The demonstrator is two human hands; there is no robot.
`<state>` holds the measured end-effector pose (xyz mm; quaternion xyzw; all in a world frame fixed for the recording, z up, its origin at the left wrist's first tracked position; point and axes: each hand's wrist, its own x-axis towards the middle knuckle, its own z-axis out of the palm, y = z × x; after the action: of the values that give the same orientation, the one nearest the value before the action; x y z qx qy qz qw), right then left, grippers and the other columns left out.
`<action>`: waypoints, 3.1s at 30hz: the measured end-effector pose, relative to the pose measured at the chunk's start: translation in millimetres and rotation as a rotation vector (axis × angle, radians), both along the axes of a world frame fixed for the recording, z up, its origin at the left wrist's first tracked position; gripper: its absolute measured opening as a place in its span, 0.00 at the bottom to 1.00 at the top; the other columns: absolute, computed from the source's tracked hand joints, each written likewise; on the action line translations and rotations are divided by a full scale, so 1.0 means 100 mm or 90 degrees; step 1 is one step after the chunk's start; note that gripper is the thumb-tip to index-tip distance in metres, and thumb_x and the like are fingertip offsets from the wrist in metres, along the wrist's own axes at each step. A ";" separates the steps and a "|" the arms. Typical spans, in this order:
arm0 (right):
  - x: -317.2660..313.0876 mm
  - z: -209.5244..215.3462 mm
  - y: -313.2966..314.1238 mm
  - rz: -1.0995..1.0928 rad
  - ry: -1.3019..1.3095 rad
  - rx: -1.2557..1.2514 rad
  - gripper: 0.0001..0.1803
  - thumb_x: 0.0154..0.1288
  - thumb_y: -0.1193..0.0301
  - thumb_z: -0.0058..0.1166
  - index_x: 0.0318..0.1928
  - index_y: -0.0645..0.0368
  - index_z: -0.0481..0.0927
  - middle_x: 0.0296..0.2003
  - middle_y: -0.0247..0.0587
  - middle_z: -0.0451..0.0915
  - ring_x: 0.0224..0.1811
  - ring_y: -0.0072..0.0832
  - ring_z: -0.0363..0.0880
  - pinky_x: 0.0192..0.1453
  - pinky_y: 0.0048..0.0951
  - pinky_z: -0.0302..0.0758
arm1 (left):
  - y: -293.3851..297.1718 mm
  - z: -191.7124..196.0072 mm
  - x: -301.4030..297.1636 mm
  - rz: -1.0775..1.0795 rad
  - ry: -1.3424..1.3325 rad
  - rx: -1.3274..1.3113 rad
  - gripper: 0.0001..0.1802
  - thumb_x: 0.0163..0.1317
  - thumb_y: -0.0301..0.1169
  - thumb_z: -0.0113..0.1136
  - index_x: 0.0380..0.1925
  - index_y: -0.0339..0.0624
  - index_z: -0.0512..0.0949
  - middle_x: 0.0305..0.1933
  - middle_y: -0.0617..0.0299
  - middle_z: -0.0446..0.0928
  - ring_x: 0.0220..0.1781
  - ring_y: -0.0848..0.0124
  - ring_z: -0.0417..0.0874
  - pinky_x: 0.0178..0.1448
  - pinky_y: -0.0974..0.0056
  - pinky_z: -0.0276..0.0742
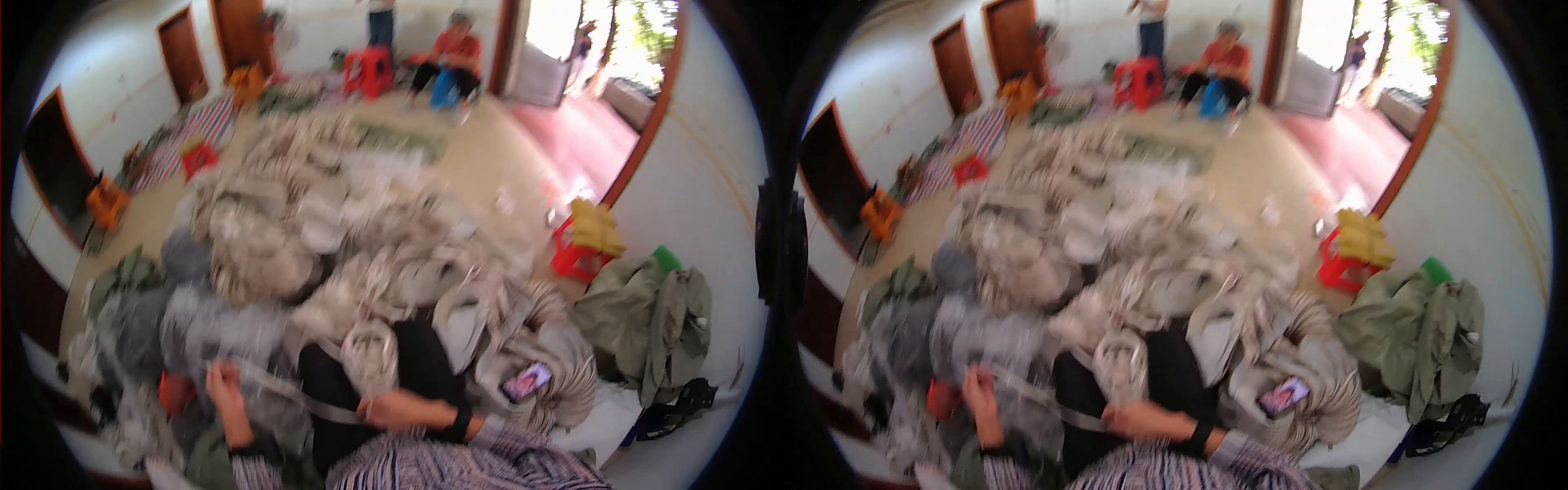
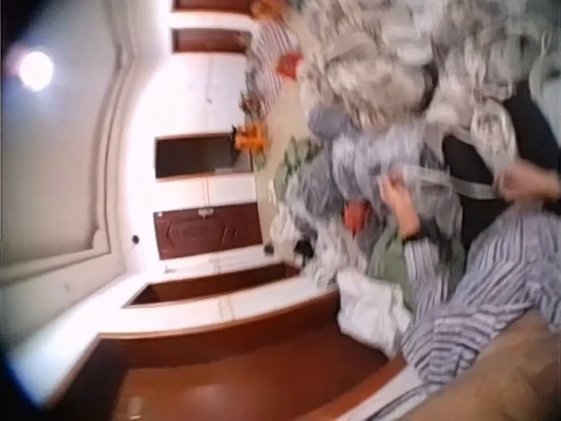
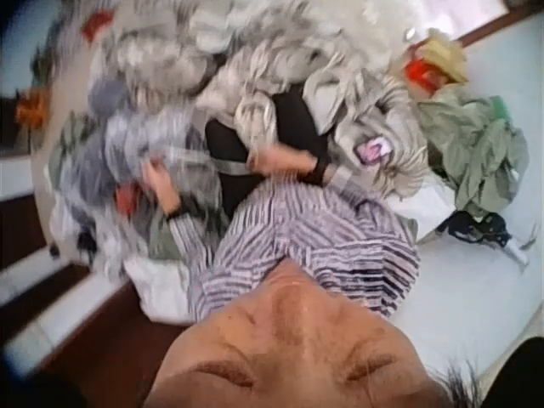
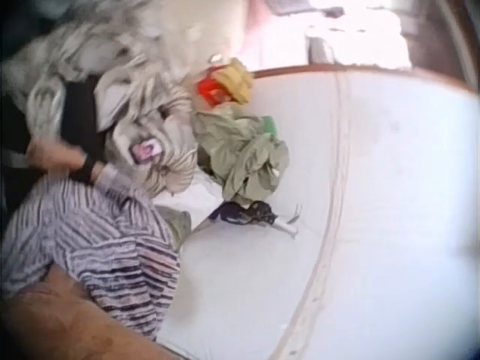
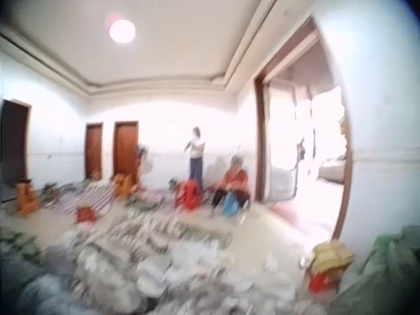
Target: Lacing shoelaces on newly manufactured shoes in a workshop setting.
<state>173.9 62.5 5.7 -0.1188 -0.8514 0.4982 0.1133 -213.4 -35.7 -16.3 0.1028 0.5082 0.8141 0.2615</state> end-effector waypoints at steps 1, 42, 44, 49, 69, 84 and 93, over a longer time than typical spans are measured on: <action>0.03 -0.04 0.15 -0.108 -0.030 -0.035 0.11 0.62 0.67 0.47 0.41 0.60 0.75 0.30 0.48 0.78 0.32 0.40 0.79 0.35 0.35 0.76 | 0.10 0.10 -0.03 0.059 -0.021 -0.022 0.11 0.63 0.31 0.55 0.42 0.35 0.73 0.36 0.57 0.77 0.39 0.66 0.80 0.45 0.64 0.78; 0.23 -0.50 0.33 -0.224 -0.021 0.033 0.07 0.59 0.77 0.48 0.38 0.64 0.72 0.34 0.52 0.73 0.39 0.49 0.75 0.42 0.41 0.72 | 0.74 -0.09 2.27 -0.642 0.503 -0.333 0.10 0.58 0.33 0.55 0.30 0.36 0.77 0.23 0.50 0.77 0.26 0.54 0.79 0.30 0.58 0.71; 0.24 -0.42 0.23 -0.203 -0.027 0.031 0.05 0.58 0.77 0.47 0.36 0.64 0.72 0.34 0.52 0.73 0.38 0.49 0.75 0.42 0.42 0.73 | 0.85 -0.10 2.27 -0.610 0.499 -0.354 0.14 0.58 0.37 0.54 0.31 0.36 0.79 0.25 0.49 0.78 0.25 0.54 0.79 0.31 0.58 0.72; 0.19 -0.40 -0.05 -0.169 -0.004 0.055 0.11 0.58 0.79 0.47 0.43 0.64 0.71 0.39 0.52 0.72 0.40 0.50 0.74 0.44 0.42 0.74 | 1.00 -0.11 2.44 -0.767 0.675 -0.543 0.18 0.54 0.44 0.55 0.26 0.38 0.81 0.27 0.45 0.78 0.30 0.51 0.80 0.35 0.52 0.74; 0.31 -0.36 0.17 -0.104 0.025 0.188 0.04 0.50 0.73 0.50 0.28 0.58 0.76 0.25 0.45 0.75 0.30 0.43 0.77 0.34 0.38 0.75 | 0.75 0.12 2.15 -0.694 0.591 -0.399 0.20 0.62 0.40 0.53 0.23 0.31 0.74 0.13 0.57 0.60 0.20 0.80 0.62 0.24 0.65 0.64; 0.41 -0.30 0.43 -0.245 -0.121 -0.075 0.14 0.62 0.74 0.46 0.49 0.59 0.72 0.32 0.47 0.77 0.34 0.39 0.77 0.42 0.32 0.74 | 0.63 0.41 2.32 -1.063 0.741 -0.273 0.11 0.62 0.38 0.51 0.34 0.44 0.79 0.28 0.54 0.78 0.31 0.57 0.79 0.36 0.59 0.73; 0.45 -0.51 0.27 -0.143 -0.103 0.042 0.10 0.63 0.71 0.41 0.37 0.63 0.75 0.27 0.54 0.76 0.33 0.51 0.76 0.39 0.43 0.72 | 0.42 0.96 2.29 -1.231 0.277 -0.111 0.11 0.63 0.33 0.56 0.34 0.35 0.80 0.26 0.63 0.77 0.25 0.78 0.73 0.29 0.71 0.66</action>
<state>219.2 89.7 -45.0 -0.2495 -0.8551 0.4428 0.1028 15.9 6.2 79.5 0.6003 0.3007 0.1740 0.7204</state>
